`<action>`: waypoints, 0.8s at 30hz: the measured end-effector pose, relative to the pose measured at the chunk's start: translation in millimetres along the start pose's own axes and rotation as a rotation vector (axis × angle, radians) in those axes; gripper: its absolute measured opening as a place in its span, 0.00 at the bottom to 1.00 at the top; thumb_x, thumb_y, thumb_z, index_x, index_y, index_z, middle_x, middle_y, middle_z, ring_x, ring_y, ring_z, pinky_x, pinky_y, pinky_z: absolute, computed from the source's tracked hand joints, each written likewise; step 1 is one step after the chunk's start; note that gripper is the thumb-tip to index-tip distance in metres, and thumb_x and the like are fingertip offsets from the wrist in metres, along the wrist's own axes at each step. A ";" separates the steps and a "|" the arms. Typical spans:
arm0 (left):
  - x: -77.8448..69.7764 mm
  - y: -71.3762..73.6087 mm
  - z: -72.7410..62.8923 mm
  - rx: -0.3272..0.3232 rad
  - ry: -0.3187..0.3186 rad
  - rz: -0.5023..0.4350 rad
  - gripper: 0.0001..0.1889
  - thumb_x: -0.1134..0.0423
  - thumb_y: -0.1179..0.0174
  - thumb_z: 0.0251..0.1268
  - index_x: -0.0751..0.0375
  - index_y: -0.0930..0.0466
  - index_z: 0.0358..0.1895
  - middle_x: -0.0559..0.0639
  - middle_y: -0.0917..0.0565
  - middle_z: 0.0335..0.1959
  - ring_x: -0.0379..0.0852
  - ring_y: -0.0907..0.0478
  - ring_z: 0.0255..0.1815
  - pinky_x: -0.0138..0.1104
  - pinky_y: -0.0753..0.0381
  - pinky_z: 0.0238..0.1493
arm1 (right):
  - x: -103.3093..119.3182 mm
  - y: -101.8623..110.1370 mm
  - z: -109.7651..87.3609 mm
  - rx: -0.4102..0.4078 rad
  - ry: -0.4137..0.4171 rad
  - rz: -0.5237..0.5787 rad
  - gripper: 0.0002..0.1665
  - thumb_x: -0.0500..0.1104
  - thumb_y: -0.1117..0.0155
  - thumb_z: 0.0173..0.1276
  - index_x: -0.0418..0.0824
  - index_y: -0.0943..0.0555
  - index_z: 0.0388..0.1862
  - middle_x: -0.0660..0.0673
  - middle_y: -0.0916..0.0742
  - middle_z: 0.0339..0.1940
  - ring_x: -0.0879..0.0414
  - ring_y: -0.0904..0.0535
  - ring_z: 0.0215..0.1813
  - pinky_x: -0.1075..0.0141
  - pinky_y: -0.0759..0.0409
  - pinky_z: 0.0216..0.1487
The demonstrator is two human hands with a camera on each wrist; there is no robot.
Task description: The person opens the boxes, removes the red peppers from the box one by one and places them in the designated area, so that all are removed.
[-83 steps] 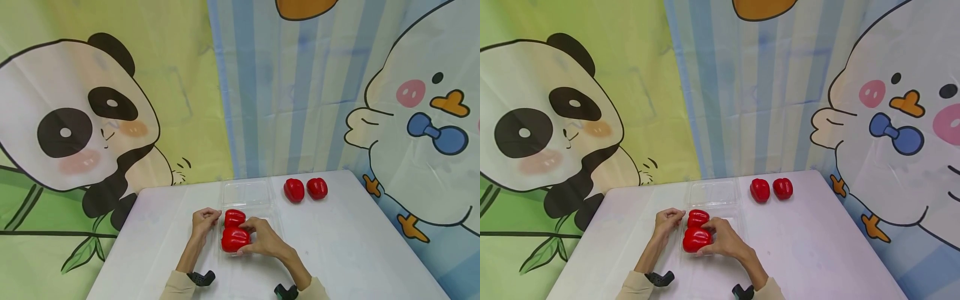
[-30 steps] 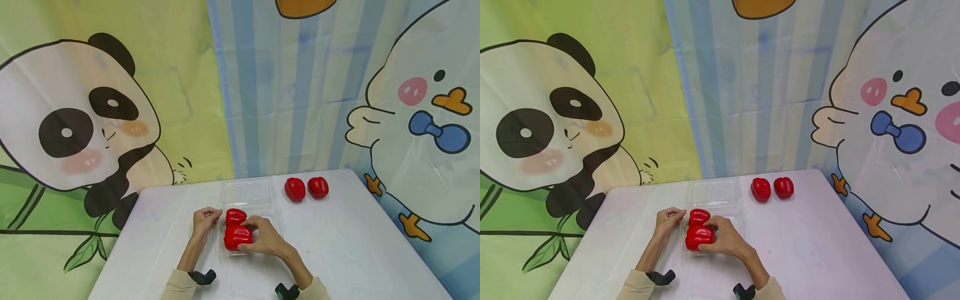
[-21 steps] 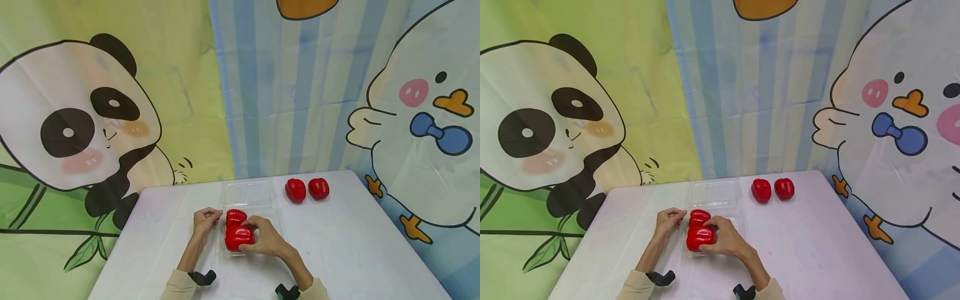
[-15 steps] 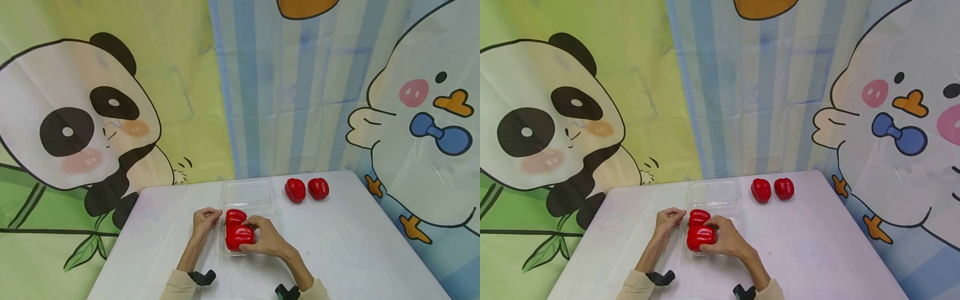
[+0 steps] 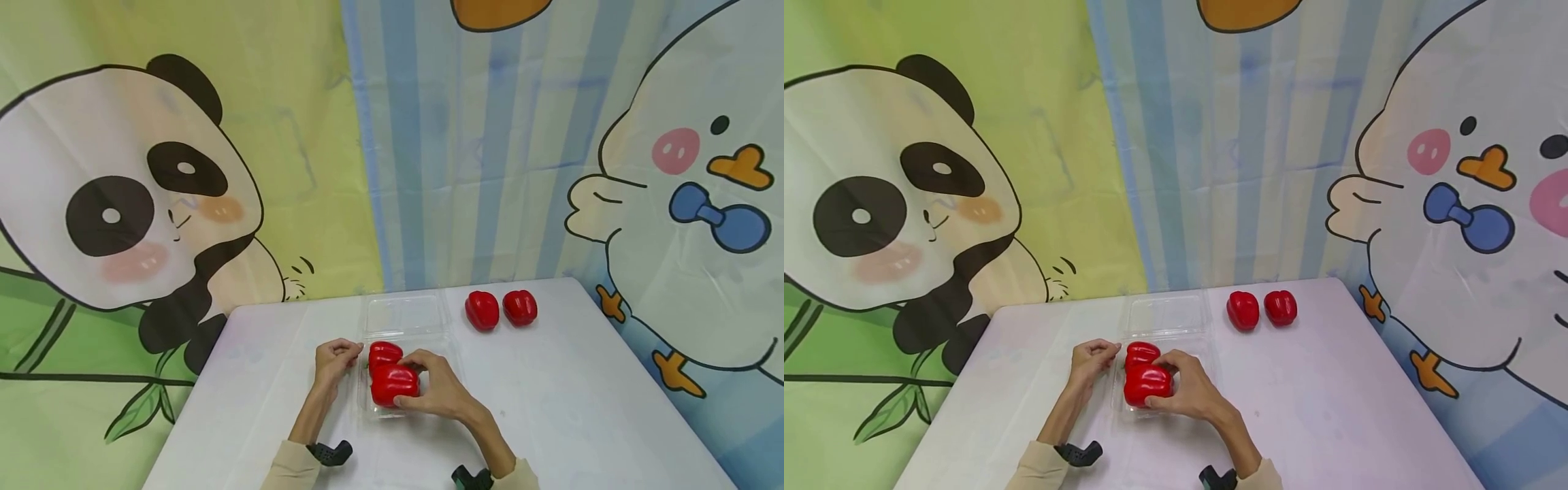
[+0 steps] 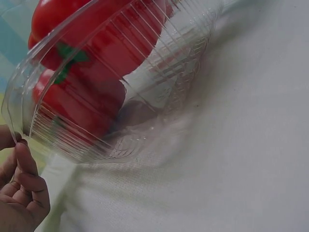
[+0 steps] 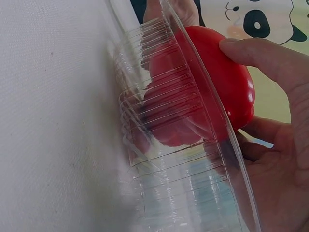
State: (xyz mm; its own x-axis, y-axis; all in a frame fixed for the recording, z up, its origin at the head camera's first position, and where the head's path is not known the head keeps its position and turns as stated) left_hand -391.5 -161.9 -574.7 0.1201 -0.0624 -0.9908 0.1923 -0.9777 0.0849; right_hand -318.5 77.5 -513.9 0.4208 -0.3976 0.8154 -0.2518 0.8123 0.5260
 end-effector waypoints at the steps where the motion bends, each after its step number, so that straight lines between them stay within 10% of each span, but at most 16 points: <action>1: 0.3 0.2 -0.1 -0.002 0.001 0.000 0.09 0.67 0.25 0.68 0.71 0.11 0.35 0.46 0.14 0.22 0.38 0.23 0.24 0.28 0.21 0.30 | 0.4 0.6 -0.2 -0.002 -0.001 0.002 0.39 0.56 0.16 0.55 0.46 0.16 0.64 0.54 0.11 0.57 0.59 0.17 0.55 0.59 0.11 0.57; 24: 0.6 -0.2 1.0 0.008 -0.002 -0.018 0.09 0.67 0.25 0.68 0.72 0.12 0.35 0.44 0.15 0.21 0.38 0.23 0.23 0.28 0.21 0.30 | 5.5 7.8 -0.2 -0.061 0.035 -0.008 0.37 0.54 0.16 0.55 0.47 0.16 0.63 0.54 0.10 0.56 0.61 0.17 0.53 0.61 0.11 0.55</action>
State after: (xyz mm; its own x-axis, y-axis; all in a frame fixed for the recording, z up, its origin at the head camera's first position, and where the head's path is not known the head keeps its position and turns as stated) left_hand -392.5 -161.9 -575.5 0.1145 -0.0452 -0.9924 0.1867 -0.9802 0.0661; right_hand -318.0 81.8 -505.4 0.4535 -0.3897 0.8016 -0.1953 0.8341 0.5159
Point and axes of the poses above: each hand's wrist, its own z-axis towards the middle knuckle, its own y-axis out of the back of the hand, x = y × z, the point moved 10 cm from there along z, towards the middle knuckle
